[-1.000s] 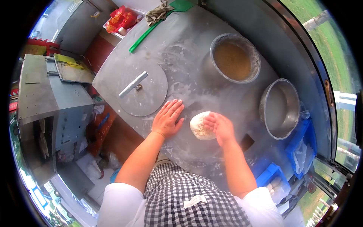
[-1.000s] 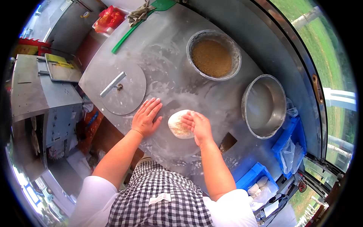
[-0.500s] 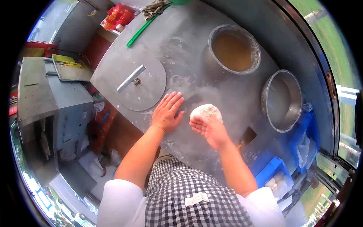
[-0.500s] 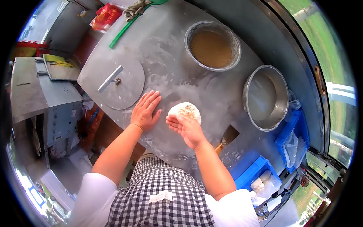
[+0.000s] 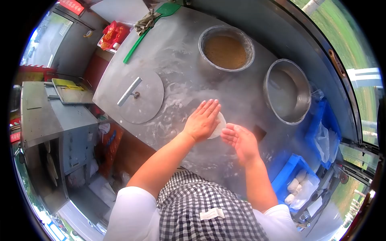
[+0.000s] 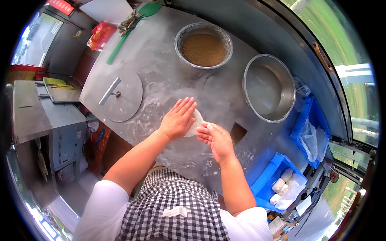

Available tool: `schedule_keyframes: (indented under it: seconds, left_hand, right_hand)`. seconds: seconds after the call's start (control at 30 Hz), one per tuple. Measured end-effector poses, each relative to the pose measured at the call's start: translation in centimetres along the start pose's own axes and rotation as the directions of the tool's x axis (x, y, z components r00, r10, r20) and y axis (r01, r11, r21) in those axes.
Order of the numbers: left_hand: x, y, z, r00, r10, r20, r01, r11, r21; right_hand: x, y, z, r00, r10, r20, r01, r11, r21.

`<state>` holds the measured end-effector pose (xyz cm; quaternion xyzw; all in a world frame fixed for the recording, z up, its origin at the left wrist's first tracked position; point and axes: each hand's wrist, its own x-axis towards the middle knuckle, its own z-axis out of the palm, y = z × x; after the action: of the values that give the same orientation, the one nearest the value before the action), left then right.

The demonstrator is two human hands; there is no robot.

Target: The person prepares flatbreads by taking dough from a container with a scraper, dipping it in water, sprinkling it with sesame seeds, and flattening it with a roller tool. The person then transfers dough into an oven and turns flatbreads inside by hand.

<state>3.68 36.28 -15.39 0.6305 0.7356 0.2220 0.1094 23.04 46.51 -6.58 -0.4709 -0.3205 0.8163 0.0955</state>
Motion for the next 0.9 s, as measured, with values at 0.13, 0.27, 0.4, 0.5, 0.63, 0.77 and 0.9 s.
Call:
schedule_keyframes:
  seconds: [0.13, 0.27, 0.4, 0.5, 0.63, 0.77, 0.9]
  left_hand:
    - [0.2, 0.3, 1.8, 0.994, -0.018, 0.11, -0.003, 0.982, 0.187]
    - [-0.2, 0.6, 1.3, 0.99, -0.018, 0.141, -0.011, 0.979, 0.204]
    - [-1.5, 1.3, 1.5, 0.979, -0.011, 0.204, -0.038, 0.971, 0.238]
    - [-1.0, 1.5, 0.8, 0.975, 0.046, 0.218, -0.097, 0.968, 0.231]
    - [-2.8, 2.7, 0.6, 0.957, 0.023, 0.288, -0.1, 0.961, 0.256]
    - [-5.9, 4.8, 0.1, 0.947, 0.076, 0.311, -0.151, 0.963, 0.224]
    - [-5.0, 6.1, 0.7, 0.928, 0.026, 0.373, -0.103, 0.977, 0.188]
  right_hand:
    - [-1.9, 0.7, -1.4, 1.0, -0.002, -0.022, 0.002, 1.0, 0.015]
    - [-3.3, 1.8, -3.2, 0.999, 0.006, -0.033, -0.006, 1.0, 0.018]
    - [-4.4, 2.5, -5.1, 0.998, -0.008, -0.054, 0.011, 0.998, 0.063]
    - [-4.7, 2.6, -5.9, 0.997, 0.006, -0.083, -0.002, 0.999, 0.044]
    - [-4.3, 1.9, -6.2, 0.998, -0.041, -0.056, 0.043, 0.999, 0.033]
    - [-5.8, 2.4, -6.0, 0.999, -0.022, -0.046, 0.024, 0.999, 0.034]
    - [-5.0, 2.7, -6.0, 0.999, -0.032, -0.037, 0.034, 0.999, 0.031]
